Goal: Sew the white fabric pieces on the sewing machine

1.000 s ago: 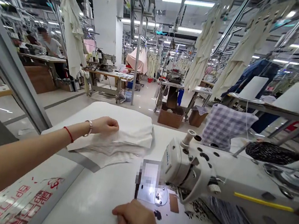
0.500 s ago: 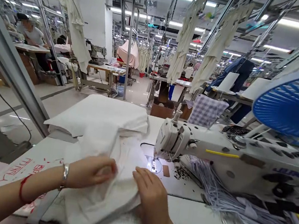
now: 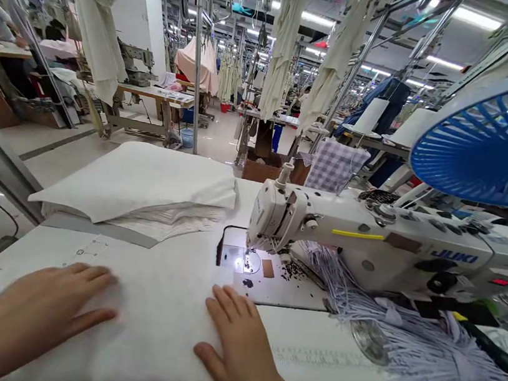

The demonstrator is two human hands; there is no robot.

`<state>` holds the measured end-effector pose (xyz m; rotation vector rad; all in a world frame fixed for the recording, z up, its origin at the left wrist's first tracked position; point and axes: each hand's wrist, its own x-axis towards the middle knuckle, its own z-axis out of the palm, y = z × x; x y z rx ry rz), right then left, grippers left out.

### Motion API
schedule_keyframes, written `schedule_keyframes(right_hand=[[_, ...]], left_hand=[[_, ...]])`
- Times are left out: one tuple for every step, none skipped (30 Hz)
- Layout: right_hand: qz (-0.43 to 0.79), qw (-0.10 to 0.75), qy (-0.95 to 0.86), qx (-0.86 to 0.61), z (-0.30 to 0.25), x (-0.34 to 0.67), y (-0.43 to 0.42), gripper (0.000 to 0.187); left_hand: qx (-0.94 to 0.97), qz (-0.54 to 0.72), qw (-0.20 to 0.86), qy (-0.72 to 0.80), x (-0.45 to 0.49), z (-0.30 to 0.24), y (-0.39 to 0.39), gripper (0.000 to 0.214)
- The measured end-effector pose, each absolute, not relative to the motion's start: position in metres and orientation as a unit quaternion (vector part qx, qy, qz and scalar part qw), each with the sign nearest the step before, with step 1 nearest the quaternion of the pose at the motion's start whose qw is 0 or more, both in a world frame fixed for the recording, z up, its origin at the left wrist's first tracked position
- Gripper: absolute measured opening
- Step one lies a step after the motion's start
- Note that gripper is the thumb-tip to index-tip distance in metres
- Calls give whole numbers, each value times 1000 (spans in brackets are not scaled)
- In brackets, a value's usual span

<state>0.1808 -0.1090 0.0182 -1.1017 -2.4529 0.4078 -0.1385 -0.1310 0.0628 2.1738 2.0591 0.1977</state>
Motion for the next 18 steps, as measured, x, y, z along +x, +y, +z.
schedule_keyframes(right_hand=[[158, 188, -884, -398, 18, 179, -108, 54], [169, 170, -887, -396, 17, 180, -108, 57], [177, 156, -888, -395, 15, 183, -110, 58], [185, 147, -888, -395, 13, 187, -112, 58], [192, 143, -887, -395, 12, 193, -115, 58], [198, 143, -885, -395, 10, 200, -117, 59], [206, 148, -884, -392, 8, 207, -118, 60], [217, 160, -882, -387, 6, 214, -118, 60], [230, 183, -875, -384, 5, 220, -115, 58], [244, 218, -861, -390, 4, 224, -111, 53], [256, 261, -836, -408, 4, 227, -105, 46], [264, 304, -805, -436, 5, 228, -96, 39], [264, 341, -769, -471, 7, 227, -87, 33], [260, 362, -739, -506, 9, 224, -76, 28], [257, 365, -719, -533, 11, 219, -66, 22], [262, 357, -708, -550, 14, 214, -57, 16], [277, 344, -701, -559, 16, 209, -50, 11], [302, 336, -691, -564, 17, 204, -45, 10]], left_hand=[[746, 29, 79, 661, -111, 67, -114, 34], [773, 24, 97, 626, -83, 69, -96, 33], [794, 29, 122, 595, -54, 69, -78, 31], [809, 43, 136, 571, -28, 67, -61, 28], [816, 52, 140, 559, -6, 63, -46, 27], [819, 57, 148, 551, 12, 59, -34, 26], [821, 60, 157, 546, 26, 54, -24, 23], [822, 60, 169, 541, 35, 49, -18, 17], [823, 60, 185, 533, 40, 45, -14, 11], [824, 62, 203, 525, 42, 42, -12, 12], [823, 67, 221, 518, 42, 40, -11, 16], [819, 77, 238, 516, 41, 39, -12, 19], [811, 91, 255, 519, 39, 38, -13, 19], [800, 106, 272, 524, 38, 38, -14, 19], [787, 120, 292, 530, 36, 38, -14, 19], [773, 133, 314, 535, 35, 37, -14, 19], [760, 144, 338, 536, 34, 37, -14, 21], [749, 152, 363, 533, 33, 36, -13, 23]])
